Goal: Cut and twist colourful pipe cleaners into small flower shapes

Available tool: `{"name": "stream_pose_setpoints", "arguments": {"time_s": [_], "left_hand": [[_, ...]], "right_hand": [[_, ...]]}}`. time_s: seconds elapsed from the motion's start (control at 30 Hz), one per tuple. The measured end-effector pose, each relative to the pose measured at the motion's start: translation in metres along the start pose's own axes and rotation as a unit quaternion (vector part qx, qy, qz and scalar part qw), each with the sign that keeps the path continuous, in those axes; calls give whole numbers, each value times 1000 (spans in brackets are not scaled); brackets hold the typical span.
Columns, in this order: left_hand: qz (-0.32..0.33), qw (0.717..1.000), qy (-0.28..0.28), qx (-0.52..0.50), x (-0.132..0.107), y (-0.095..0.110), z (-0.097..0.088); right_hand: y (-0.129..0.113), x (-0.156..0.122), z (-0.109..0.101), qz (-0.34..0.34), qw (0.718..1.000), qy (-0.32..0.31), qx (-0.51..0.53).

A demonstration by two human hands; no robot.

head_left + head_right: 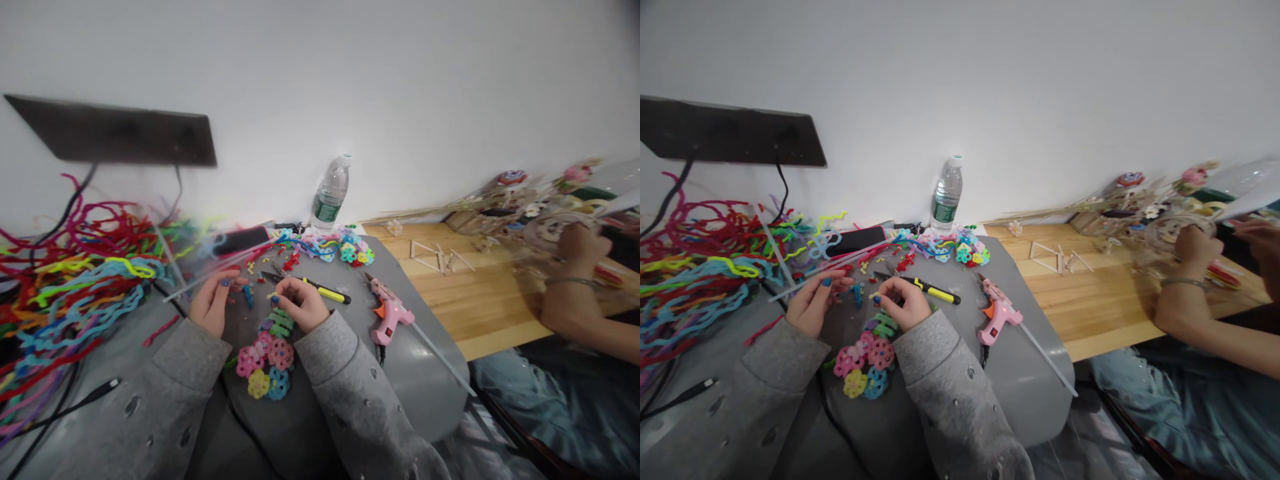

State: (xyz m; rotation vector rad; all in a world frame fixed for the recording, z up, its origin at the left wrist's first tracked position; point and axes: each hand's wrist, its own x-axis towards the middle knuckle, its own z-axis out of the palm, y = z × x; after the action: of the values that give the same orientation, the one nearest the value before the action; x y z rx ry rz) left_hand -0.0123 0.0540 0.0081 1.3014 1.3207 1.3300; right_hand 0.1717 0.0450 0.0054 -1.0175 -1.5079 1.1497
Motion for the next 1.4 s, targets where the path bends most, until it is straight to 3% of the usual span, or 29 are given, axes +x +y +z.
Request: {"name": "stream_pose_setpoints", "arguments": {"time_s": [0.27,0.4,0.5,0.67,0.97,1.23,1.4], "left_hand": [[71,997,28,20,2,-4,2],[77,992,-52,86,-3,-1,4],[131,974,-119,142,-7,1,8],[173,962,-148,152,-9,3,12],[134,965,-171,144,-10,3,11],[13,987,-159,21,-11,10,16],[-1,987,-161,7,-10,7,15]], "right_hand": [[0,0,0,15,997,-6,79],[1,1,0,16,998,-12,66],[2,1,-1,12,998,-23,56],[1,1,-1,-5,999,-35,9],[-6,0,-2,-20,997,-41,-63],[-6,0,0,-41,999,-23,-17],[-4,0,-2,-45,999,-9,-21]]}}
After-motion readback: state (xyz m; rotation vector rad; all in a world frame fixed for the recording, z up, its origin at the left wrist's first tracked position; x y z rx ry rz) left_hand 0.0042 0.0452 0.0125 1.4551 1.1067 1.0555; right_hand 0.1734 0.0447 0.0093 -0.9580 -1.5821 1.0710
